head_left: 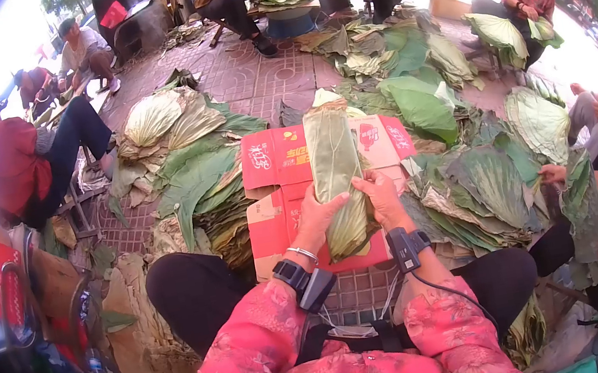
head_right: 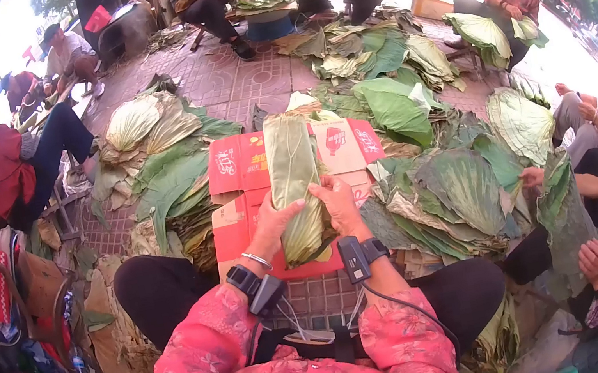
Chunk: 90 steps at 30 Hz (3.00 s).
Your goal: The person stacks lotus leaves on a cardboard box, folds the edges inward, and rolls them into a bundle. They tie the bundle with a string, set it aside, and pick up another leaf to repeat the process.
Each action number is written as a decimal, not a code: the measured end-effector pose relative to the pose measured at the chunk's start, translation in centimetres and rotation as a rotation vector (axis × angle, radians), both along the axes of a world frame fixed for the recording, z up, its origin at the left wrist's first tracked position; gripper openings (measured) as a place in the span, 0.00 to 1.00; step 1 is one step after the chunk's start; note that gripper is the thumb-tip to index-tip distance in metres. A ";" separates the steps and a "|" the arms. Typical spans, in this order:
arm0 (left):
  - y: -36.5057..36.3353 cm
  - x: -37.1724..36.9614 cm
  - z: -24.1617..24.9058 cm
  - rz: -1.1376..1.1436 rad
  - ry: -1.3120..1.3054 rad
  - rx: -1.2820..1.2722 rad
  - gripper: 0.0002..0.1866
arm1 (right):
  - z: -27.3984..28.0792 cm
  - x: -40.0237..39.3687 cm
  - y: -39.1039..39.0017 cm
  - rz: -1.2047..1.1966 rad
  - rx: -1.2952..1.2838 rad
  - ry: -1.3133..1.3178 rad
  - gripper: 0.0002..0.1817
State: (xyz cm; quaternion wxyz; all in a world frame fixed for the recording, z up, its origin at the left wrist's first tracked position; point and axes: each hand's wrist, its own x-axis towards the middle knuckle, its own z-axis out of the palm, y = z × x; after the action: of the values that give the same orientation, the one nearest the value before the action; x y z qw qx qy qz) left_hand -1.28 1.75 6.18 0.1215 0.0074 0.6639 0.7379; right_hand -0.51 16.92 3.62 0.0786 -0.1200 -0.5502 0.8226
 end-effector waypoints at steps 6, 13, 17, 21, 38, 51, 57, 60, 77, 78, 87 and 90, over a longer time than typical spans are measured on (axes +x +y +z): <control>-3.2 -0.5 2.2 -0.096 -0.246 0.349 0.18 | 4.8 2.9 -2.9 -0.045 0.074 0.067 0.08; -10.4 -1.7 8.6 -0.105 -0.119 0.432 0.18 | -2.2 14.1 -8.2 0.848 0.945 0.146 0.15; -11.1 -1.9 9.2 -0.040 -0.021 0.499 0.16 | -14.1 14.9 -7.6 1.208 1.046 -0.221 0.25; -11.2 -2.0 9.6 -0.050 -0.049 0.621 0.15 | -19.2 13.3 -9.1 1.315 0.838 -0.333 0.30; -13.2 -2.5 8.5 0.027 -0.117 0.742 0.13 | 3.5 13.5 -9.7 0.688 0.147 -0.261 0.12; -11.8 3.9 7.3 -0.234 -0.336 1.210 0.19 | 14.7 3.4 -1.4 -0.028 -0.168 0.213 0.07; -6.2 5.4 3.1 -0.352 -0.485 1.184 0.18 | 13.7 5.0 -2.8 0.072 -0.248 0.190 0.06; -4.9 4.2 4.5 -0.297 -0.388 1.155 0.19 | 12.0 5.8 -1.6 0.043 -0.298 0.138 0.07; -3.3 -1.0 -0.8 -0.217 -0.352 0.522 0.18 | 3.4 0.9 4.6 -0.219 -0.226 0.063 0.04; -3.1 -1.4 -1.5 -0.229 -0.347 0.446 0.17 | 3.4 0.5 4.5 -0.217 -0.158 0.054 0.04; -1.8 -2.9 -4.8 -0.064 0.216 -0.508 0.24 | 1.7 -2.8 -3.5 0.197 0.720 0.288 0.06; -2.3 -3.1 -5.6 -0.007 0.345 -0.568 0.28 | -0.2 -3.5 -4.8 0.237 0.701 0.176 0.06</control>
State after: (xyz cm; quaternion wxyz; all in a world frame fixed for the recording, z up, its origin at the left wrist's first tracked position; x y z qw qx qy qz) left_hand -4.39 -0.54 0.55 0.0070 0.1005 0.8538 0.5108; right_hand -4.03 12.09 3.44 0.0661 0.0497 -0.7994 0.5950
